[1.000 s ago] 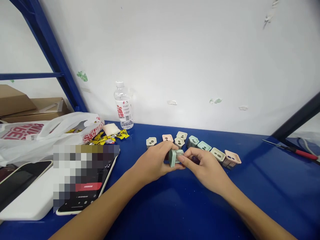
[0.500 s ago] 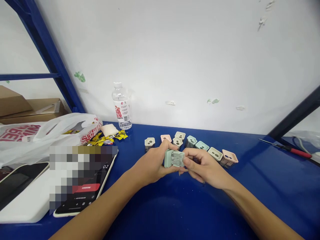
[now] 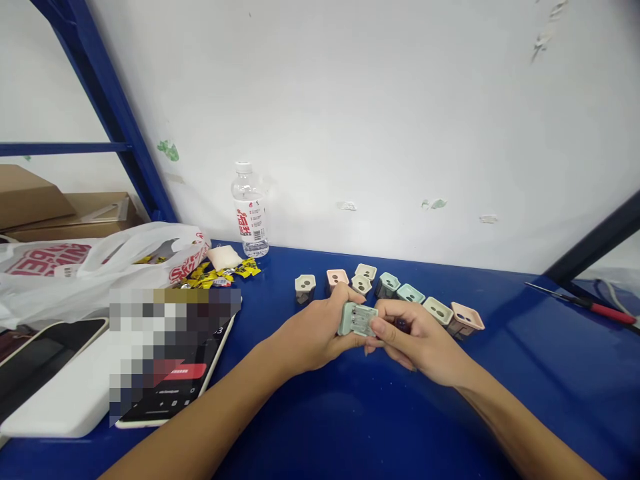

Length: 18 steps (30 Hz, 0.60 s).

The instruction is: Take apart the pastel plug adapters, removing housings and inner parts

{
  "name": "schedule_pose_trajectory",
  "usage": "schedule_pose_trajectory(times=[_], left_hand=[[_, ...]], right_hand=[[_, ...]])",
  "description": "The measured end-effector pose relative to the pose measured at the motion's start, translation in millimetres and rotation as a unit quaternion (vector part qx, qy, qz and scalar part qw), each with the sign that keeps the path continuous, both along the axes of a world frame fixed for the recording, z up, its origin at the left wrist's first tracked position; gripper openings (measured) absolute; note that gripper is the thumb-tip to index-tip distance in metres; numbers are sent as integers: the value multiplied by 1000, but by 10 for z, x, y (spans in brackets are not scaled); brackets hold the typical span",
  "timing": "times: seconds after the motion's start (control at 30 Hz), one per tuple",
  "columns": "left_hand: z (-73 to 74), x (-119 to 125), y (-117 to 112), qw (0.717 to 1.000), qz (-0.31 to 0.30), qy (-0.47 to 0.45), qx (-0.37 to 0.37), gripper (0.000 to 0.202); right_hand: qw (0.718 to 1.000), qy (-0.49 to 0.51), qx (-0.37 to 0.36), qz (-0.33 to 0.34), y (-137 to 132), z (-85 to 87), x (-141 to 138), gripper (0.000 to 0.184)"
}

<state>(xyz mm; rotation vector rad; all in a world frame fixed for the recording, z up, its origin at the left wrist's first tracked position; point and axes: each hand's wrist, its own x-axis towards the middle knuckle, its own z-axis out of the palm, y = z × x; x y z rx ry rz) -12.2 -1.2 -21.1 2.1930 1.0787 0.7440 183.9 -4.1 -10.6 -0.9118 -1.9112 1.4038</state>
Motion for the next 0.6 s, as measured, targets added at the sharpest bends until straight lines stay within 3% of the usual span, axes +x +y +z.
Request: schedule_pose_trajectory(times=[0.6], left_hand=[[-7,-5,28,998,20,51,43,32]], right_hand=[[984,-122,118,-54,-39,40,-4,35]])
